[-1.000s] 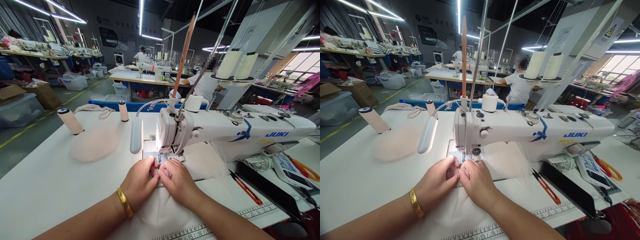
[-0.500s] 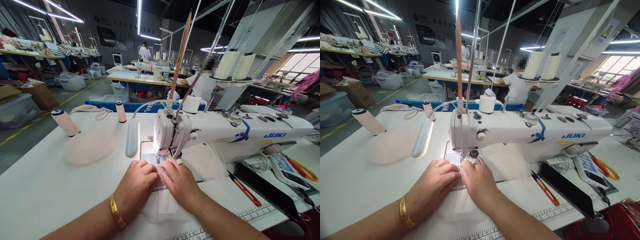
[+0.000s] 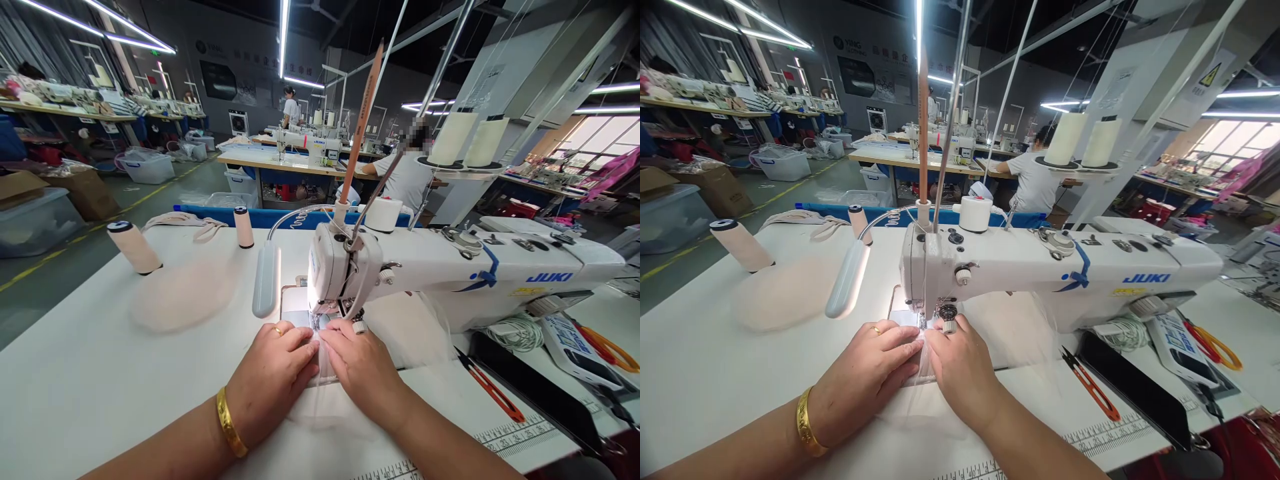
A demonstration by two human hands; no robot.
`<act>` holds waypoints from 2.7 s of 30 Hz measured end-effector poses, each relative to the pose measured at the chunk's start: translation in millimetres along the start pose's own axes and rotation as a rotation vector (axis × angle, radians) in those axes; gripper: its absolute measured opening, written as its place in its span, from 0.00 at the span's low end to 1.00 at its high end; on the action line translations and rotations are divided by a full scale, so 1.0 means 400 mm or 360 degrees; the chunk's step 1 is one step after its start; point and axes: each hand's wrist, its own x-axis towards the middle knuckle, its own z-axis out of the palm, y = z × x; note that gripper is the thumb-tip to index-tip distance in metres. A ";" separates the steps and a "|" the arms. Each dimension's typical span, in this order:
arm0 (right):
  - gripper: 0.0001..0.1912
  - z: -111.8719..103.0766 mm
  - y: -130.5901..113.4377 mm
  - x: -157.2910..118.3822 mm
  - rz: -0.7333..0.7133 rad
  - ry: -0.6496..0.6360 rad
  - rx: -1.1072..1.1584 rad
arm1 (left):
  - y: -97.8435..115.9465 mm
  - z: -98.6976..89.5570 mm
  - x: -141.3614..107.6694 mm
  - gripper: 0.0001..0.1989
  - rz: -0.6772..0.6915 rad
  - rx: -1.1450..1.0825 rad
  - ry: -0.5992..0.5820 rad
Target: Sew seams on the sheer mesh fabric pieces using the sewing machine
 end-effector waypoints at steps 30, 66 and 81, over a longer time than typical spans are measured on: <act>0.08 -0.087 -0.007 0.000 0.0029 -0.0041 0.0618 | 0.006 -0.004 0.038 0.08 -0.0241 -0.0395 -0.0046; 0.10 -0.125 0.000 -0.007 -0.0404 -0.0487 0.0269 | 0.015 -0.007 -0.017 0.16 0.0275 -0.0134 0.0203; 0.09 -0.098 0.015 0.000 -0.0232 -0.0517 0.0167 | -0.015 0.006 0.015 0.15 0.0188 -0.0007 0.0171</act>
